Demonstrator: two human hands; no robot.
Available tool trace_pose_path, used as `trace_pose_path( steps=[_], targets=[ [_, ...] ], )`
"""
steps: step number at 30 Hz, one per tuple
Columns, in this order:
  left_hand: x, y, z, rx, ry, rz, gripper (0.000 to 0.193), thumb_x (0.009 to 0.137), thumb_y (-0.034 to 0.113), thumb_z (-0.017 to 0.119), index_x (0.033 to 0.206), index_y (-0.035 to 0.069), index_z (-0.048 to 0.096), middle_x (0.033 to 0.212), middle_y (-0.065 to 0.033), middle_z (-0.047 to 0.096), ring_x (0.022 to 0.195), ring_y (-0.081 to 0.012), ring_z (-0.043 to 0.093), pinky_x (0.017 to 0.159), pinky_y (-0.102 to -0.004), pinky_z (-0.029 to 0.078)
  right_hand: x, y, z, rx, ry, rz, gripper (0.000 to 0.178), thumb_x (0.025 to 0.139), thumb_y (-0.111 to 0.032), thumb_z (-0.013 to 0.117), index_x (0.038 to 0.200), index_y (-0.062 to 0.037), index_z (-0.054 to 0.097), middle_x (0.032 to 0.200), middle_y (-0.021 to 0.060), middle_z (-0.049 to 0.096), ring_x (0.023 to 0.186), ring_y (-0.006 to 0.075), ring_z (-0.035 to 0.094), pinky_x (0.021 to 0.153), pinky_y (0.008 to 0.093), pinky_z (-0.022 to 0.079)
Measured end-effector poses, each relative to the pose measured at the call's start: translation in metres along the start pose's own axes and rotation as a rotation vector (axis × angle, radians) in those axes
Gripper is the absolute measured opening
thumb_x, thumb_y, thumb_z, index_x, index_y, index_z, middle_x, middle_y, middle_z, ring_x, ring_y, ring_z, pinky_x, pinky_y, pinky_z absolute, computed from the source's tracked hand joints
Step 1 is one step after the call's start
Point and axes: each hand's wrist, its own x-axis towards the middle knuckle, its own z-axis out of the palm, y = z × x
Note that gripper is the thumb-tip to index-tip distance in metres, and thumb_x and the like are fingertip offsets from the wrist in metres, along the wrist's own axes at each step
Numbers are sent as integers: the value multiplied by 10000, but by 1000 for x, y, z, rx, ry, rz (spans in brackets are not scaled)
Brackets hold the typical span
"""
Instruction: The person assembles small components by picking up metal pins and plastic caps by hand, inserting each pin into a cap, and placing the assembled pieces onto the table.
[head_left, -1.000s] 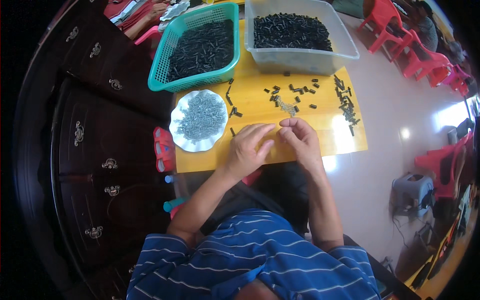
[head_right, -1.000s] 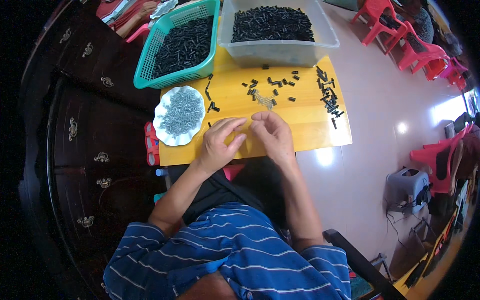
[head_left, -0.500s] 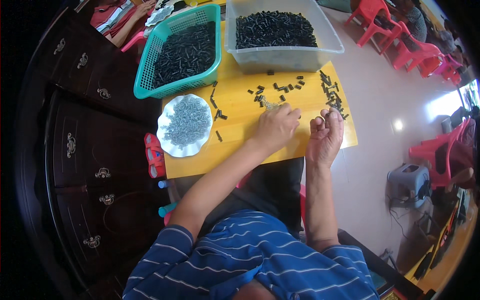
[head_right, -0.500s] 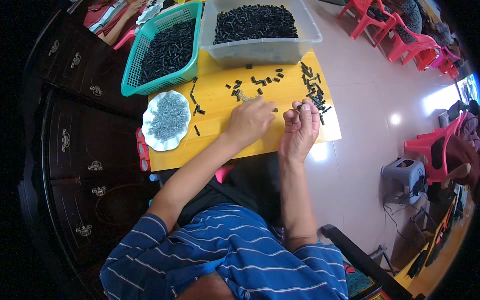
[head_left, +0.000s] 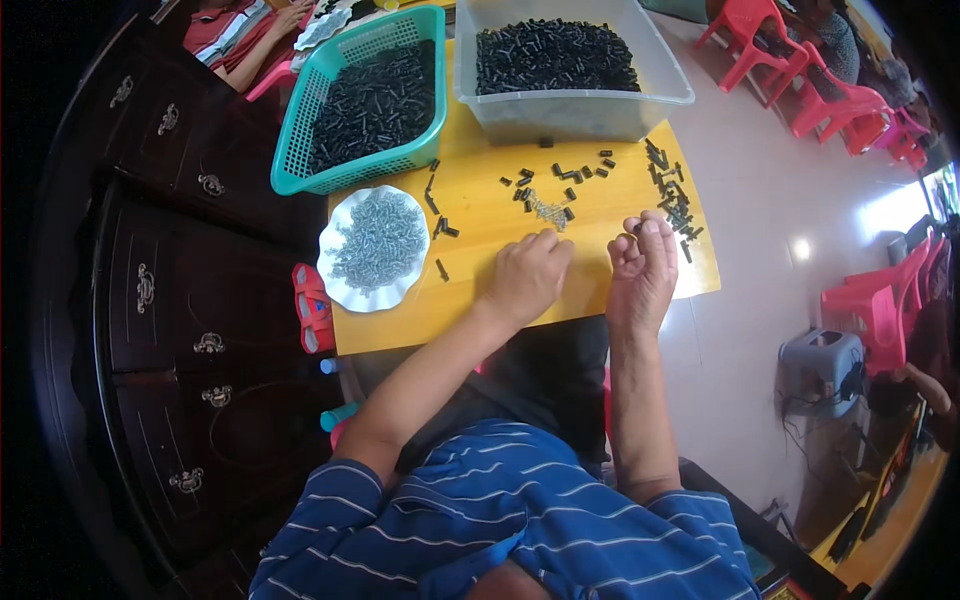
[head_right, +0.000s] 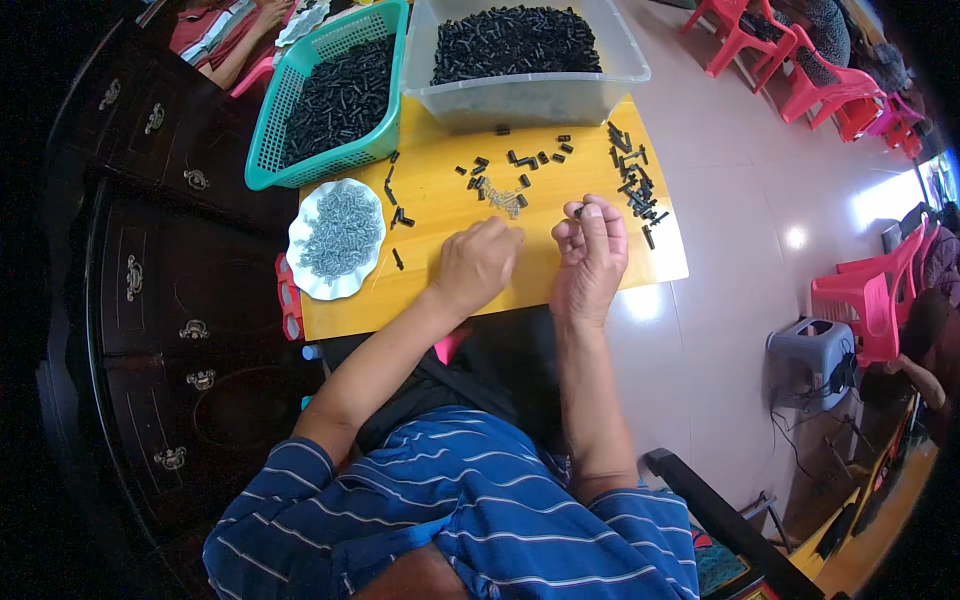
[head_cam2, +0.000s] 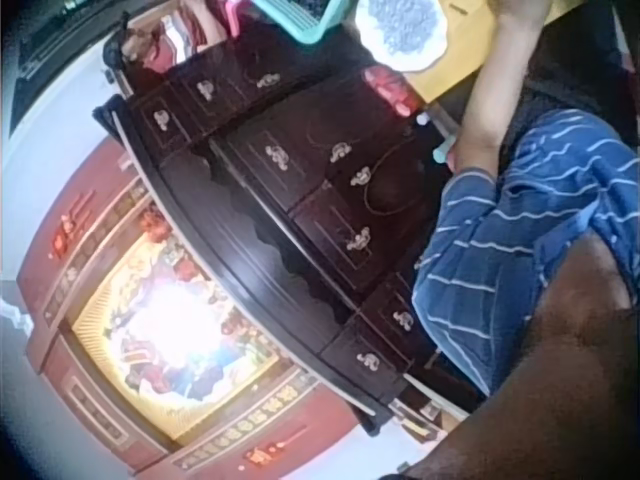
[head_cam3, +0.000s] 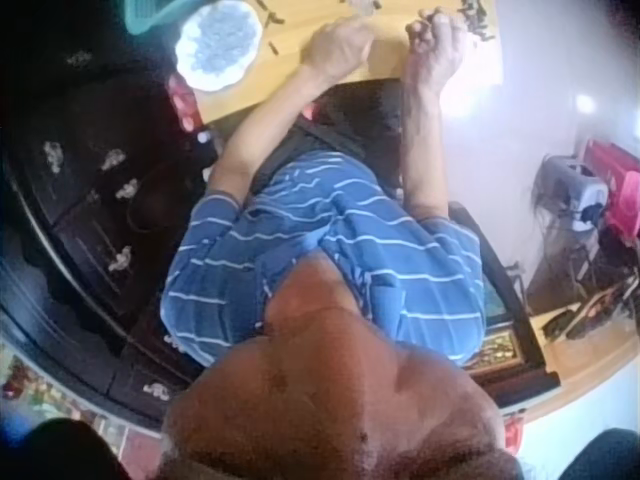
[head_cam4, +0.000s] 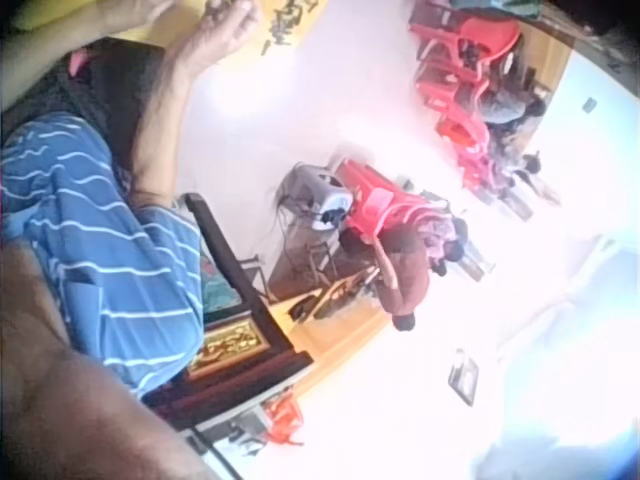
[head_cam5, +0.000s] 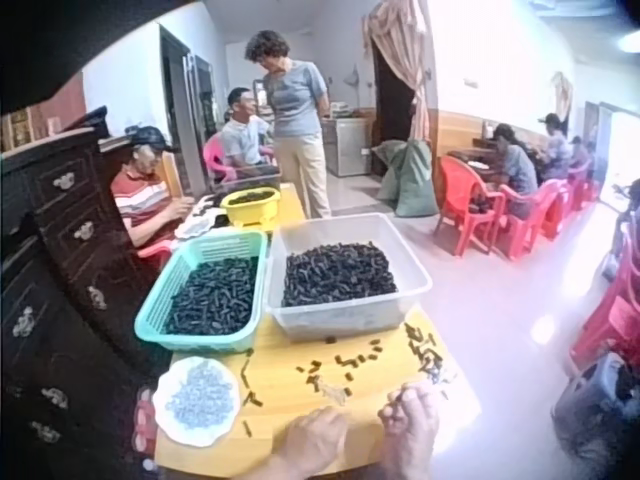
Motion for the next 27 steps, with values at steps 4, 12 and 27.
trace_pose_path(
  steps=[4, 12, 27],
  targets=[
    [7, -14, 1, 2, 69, -26, 73, 863, 90, 685, 904, 93, 625, 826, -102, 617, 764, -321, 676, 662, -452, 552, -3, 4, 2, -38, -18, 42, 163, 1001, -147, 660, 1125, -51, 613, 959, 72, 691, 722, 102, 605, 701, 226, 517],
    [-1, -23, -12, -92, 119, -127, 88, 849, 89, 713, 900, 72, 642, 825, -99, 656, 775, -333, 676, 670, -448, 545, -8, 7, 5, -89, -51, 81, 183, 992, -136, 663, 1139, -35, 621, 957, 83, 696, 730, 103, 603, 698, 233, 511],
    [1, -29, -17, -158, 76, -263, 245, 843, 54, 727, 1074, 50, 646, 884, -116, 688, 797, -303, 705, 703, -410, 557, 4, 7, -12, 113, 67, 217, 186, 980, -155, 683, 1135, -61, 641, 984, 61, 697, 787, 123, 632, 760, 259, 529]
  ],
)
